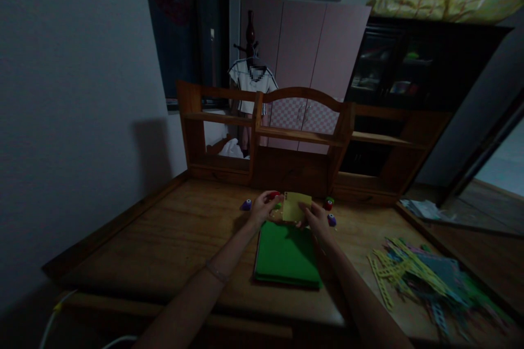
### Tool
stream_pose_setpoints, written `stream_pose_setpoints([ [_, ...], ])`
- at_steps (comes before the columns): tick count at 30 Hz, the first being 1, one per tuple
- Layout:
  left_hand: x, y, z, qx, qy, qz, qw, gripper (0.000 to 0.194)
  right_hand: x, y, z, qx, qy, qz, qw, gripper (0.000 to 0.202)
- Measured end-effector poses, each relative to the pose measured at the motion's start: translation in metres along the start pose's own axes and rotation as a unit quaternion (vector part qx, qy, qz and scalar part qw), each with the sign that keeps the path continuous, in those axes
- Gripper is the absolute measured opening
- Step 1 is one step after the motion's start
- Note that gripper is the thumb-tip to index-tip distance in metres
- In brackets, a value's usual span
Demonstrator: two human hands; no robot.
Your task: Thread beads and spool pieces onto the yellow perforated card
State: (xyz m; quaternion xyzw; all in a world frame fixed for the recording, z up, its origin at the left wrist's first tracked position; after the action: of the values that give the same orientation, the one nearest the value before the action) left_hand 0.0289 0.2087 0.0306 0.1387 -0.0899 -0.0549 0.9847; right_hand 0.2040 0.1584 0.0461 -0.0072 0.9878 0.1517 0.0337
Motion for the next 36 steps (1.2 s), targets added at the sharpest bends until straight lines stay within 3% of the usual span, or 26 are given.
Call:
stream_pose_setpoints([
  [4,-0.006,0.002,-0.004,-0.038,-0.043,0.007,0.998,0.051,-0.002,0.000,-0.002,0.001,0.001,0.017,1.000,0.031],
  [13,-0.001,-0.006,0.000,-0.080,-0.125,-0.005,0.989,0.047,-0.003,0.001,0.004,0.003,0.038,0.014,0.999,0.033],
  [24,0.022,-0.015,0.009,-0.085,-0.205,-0.100,0.970,0.035,-0.003,0.000,-0.003,-0.011,0.036,0.022,0.999,0.033],
  [36,0.018,-0.011,0.008,-0.097,-0.304,-0.077,0.945,0.026,-0.010,0.006,0.014,0.002,0.041,0.019,0.999,0.040],
])
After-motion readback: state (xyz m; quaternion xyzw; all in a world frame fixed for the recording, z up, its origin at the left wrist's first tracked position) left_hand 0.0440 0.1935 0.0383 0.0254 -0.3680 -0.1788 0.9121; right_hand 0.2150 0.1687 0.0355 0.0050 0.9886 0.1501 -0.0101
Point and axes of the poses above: each hand's wrist, its own y-axis towards the middle knuckle, its own x-axis out of the palm, z = x × y, the point moved 6 cm from there along y, towards the middle knuckle, and after that the axes turned 3 degrees about -z, right-handed, at the moved point
